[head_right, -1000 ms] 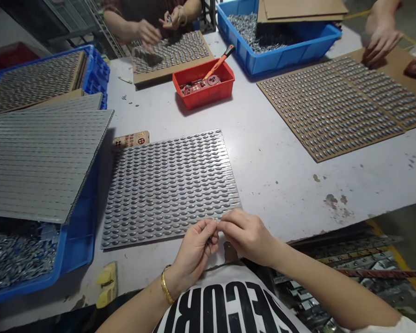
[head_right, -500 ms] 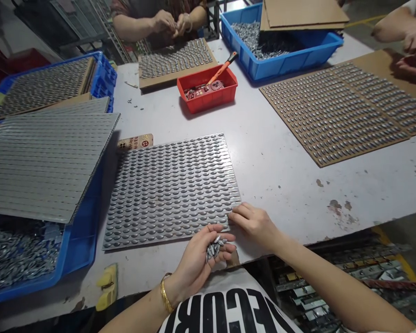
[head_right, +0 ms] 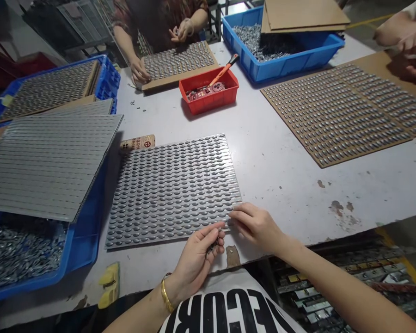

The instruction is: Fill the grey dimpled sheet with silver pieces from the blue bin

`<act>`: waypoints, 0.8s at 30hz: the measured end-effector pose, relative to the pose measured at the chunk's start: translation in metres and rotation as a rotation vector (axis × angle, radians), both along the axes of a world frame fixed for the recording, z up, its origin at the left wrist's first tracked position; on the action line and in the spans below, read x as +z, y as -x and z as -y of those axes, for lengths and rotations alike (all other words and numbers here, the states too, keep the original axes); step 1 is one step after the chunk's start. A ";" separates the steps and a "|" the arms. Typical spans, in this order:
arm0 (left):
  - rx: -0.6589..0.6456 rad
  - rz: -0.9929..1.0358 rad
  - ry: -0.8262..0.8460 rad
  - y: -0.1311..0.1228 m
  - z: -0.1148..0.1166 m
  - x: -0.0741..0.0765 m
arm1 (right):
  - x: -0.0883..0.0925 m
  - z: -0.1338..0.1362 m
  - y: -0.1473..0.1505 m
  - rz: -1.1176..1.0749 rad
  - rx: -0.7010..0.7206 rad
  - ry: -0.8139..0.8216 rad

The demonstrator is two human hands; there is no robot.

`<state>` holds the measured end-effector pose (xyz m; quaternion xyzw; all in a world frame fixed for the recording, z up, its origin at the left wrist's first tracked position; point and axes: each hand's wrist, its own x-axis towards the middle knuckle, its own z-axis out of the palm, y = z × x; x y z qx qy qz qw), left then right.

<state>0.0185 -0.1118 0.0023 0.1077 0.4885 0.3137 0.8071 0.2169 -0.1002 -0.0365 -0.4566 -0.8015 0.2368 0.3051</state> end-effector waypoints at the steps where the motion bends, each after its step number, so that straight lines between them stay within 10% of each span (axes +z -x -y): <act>1: 0.009 -0.001 -0.004 0.000 0.000 0.001 | 0.006 0.002 0.003 -0.096 -0.013 0.077; 14: -0.017 -0.059 -0.125 -0.001 0.004 -0.005 | 0.031 0.009 0.020 -0.399 0.060 0.628; 24: 0.053 0.047 -0.006 0.021 -0.007 0.021 | 0.036 0.011 0.001 -0.293 0.073 0.521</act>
